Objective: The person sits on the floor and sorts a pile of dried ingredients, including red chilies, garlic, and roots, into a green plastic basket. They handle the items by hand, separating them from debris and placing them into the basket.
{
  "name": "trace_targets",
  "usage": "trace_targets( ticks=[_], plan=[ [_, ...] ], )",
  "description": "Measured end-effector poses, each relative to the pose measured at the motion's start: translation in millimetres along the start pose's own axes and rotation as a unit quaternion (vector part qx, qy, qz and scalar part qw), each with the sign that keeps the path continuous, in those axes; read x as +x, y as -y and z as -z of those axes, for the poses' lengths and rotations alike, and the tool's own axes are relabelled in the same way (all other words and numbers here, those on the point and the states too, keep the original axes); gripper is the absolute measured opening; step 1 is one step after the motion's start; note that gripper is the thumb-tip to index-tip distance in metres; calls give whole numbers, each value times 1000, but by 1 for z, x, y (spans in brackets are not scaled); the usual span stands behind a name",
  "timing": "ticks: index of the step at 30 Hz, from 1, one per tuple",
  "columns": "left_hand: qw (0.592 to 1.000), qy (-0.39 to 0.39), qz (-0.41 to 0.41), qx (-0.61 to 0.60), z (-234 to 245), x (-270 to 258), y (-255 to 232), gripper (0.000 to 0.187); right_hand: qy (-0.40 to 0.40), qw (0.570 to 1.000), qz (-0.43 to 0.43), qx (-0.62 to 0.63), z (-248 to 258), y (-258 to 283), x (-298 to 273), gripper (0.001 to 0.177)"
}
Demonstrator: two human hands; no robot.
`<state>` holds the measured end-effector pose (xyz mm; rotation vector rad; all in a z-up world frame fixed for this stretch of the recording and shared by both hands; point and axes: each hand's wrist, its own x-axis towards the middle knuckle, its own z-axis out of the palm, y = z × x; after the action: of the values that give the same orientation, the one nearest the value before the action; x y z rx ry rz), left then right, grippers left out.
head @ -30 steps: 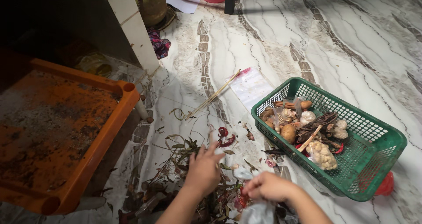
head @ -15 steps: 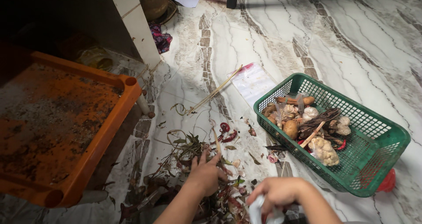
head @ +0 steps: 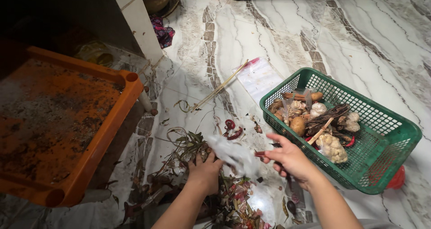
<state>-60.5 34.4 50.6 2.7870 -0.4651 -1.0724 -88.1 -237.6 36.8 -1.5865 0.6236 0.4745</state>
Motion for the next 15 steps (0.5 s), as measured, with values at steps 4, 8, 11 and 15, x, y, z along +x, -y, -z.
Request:
trace_targets(
  ticks=[4,8,11,15],
  plan=[
    [998,-47,-5,-31,-8,6,5,62,-31,984,-40,-172,6,-22,15,25],
    [992,-92,-9,-86,-22,16,18,48,6,863,-80,-499,18,-52,28,12],
    [983,-105,-35,-145,-29,27,25,53,138,876,-157,-435,14,-65,30,12],
    [972,15,-39,-229,-29,46,23,55,85,899,-101,-417,20,-60,29,12]
  ],
)
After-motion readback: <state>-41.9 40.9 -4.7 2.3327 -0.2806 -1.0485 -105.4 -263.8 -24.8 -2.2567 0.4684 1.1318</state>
